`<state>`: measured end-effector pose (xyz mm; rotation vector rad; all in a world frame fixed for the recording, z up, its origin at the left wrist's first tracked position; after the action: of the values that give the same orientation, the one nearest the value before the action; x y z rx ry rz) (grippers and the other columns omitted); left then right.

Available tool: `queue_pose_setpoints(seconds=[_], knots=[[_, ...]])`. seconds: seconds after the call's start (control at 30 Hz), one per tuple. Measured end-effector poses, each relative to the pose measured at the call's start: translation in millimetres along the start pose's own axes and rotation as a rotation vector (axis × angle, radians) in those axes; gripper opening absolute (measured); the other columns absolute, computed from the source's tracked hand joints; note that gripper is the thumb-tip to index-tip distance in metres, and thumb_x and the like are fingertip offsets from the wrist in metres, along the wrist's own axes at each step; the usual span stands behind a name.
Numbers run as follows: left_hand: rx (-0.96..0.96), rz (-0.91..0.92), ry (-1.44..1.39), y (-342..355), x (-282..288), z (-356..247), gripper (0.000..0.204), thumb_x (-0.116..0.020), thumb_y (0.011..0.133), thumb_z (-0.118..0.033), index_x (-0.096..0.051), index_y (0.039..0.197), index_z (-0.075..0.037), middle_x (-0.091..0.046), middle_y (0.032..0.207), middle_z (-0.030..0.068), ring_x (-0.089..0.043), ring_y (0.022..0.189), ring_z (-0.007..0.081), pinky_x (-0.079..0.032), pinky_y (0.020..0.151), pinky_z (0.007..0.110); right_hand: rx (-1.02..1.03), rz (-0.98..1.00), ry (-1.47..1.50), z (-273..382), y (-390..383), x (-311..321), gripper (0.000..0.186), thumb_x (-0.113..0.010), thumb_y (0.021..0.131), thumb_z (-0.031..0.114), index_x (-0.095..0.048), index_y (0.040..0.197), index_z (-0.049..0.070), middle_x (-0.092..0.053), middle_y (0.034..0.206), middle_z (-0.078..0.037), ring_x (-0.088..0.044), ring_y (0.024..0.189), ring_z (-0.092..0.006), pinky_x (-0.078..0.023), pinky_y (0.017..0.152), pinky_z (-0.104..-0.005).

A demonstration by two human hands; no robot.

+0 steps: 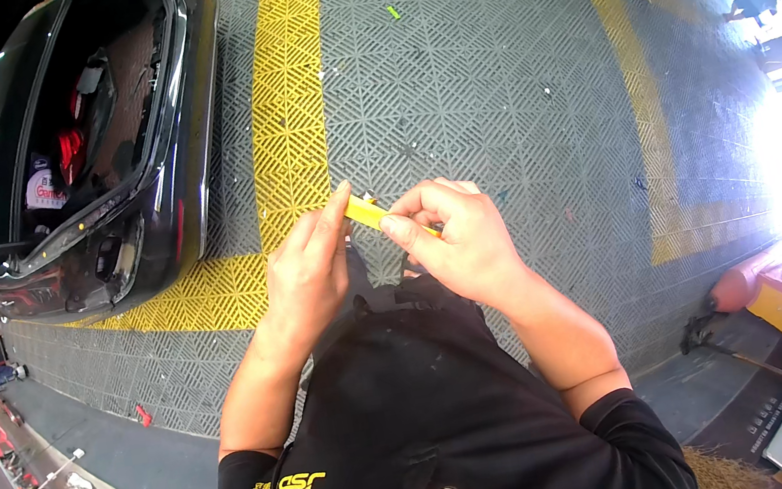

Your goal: The person unscrews a component from the car trunk interior using a screwdriver, places the tool in a tray, and then returns to tighten screws on the trunk latch mechanism.

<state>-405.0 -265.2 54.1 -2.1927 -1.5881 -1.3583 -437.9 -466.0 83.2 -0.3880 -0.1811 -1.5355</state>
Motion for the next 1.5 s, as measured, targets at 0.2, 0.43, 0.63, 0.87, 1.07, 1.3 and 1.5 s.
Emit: queue_pose_setpoints(seconds=[0.2, 0.43, 0.63, 0.87, 1.07, 1.3, 1.5], knots=[[0.011, 0.007, -0.22, 25.9, 26.0, 42.4, 0.047, -0.063, 0.095, 0.006, -0.061, 0.14, -0.004, -0.068, 0.089, 0.0121, -0.067, 0.071, 0.0232, -0.056, 0.062, 0.033, 0.214, -0.025, -0.256, 15.3, 44.7, -15.3, 0.02, -0.075, 0.093, 0.022, -0.073, 0.094, 0.003, -0.069, 0.074, -0.001, -0.062, 0.077, -0.013, -0.045, 0.081, -0.0319], [0.102, 0.103, -0.573, 60.4, 60.2, 104.2, 0.04, -0.058, 0.102, -0.001, -0.06, 0.142, -0.002, -0.068, 0.088, 0.0061, -0.065, 0.075, 0.0108, -0.054, 0.064, 0.027, 0.187, -0.057, -0.198, 32.1, 106.7, -52.8, 0.025, -0.076, 0.093, 0.03, -0.077, 0.106, 0.008, -0.069, 0.075, 0.001, -0.06, 0.085, -0.0156, -0.042, 0.088, -0.0356], [0.325, 0.303, -0.923, 74.3, 79.4, 148.6, 0.038, -0.054, 0.108, -0.011, -0.059, 0.144, -0.002, -0.064, 0.087, -0.0005, -0.051, 0.069, 0.0039, -0.044, 0.058, 0.02, 0.226, -0.042, 0.021, 31.5, 142.6, -84.6, 0.036, -0.075, 0.094, 0.029, -0.075, 0.124, 0.009, -0.07, 0.092, -0.005, -0.06, 0.088, -0.0159, -0.045, 0.09, -0.0359], [0.462, 0.378, -1.052, 73.7, 83.3, 161.1, 0.038, -0.052, 0.109, -0.014, -0.056, 0.144, 0.0, -0.066, 0.092, -0.0011, -0.048, 0.065, 0.0031, -0.041, 0.055, 0.02, 0.441, 0.099, -0.116, 46.4, 172.9, -91.9, 0.031, -0.074, 0.095, 0.027, -0.075, 0.12, 0.008, -0.069, 0.088, -0.003, -0.058, 0.085, -0.0162, -0.046, 0.085, -0.0356], [0.134, 0.125, -0.529, 82.9, 74.8, 144.9, 0.027, -0.061, 0.103, -0.011, -0.065, 0.128, 0.0, -0.068, 0.086, 0.0085, -0.064, 0.065, 0.0172, -0.05, 0.056, 0.032, 0.323, -0.006, -0.144, 52.6, 174.2, -90.6, 0.028, -0.077, 0.092, 0.029, -0.075, 0.103, 0.004, -0.067, 0.078, -0.002, -0.058, 0.081, -0.0188, -0.046, 0.082, -0.0361], [0.101, -0.079, -0.23, 72.0, 56.9, 141.1, 0.015, -0.065, 0.098, -0.005, -0.067, 0.111, 0.002, -0.063, 0.081, 0.0151, -0.065, 0.066, 0.0305, -0.051, 0.058, 0.038, -0.046, -0.075, 0.271, 50.0, 170.2, -99.1, 0.03, -0.076, 0.094, 0.026, -0.071, 0.109, 0.0, -0.068, 0.078, -0.004, -0.061, 0.082, -0.018, -0.047, 0.085, -0.036], [0.155, -0.115, -0.263, 65.1, 48.0, 150.7, 0.016, -0.065, 0.1, -0.013, -0.067, 0.111, -0.001, -0.065, 0.083, 0.0134, -0.068, 0.068, 0.0335, -0.053, 0.057, 0.041, 0.261, -0.001, -0.179, 46.8, 169.6, -90.3, 0.033, -0.069, 0.098, 0.024, -0.07, 0.123, 0.002, -0.07, 0.072, 0.002, -0.062, 0.085, -0.0162, -0.044, 0.089, -0.0358]])
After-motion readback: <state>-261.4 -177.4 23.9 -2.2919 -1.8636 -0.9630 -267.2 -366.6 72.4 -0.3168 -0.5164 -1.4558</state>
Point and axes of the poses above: each hand's wrist, its own y-axis towards the middle knuckle, its own x-axis out of the back of the hand, z = x × y, the point moved 1 cm from there along y, towards the middle knuckle
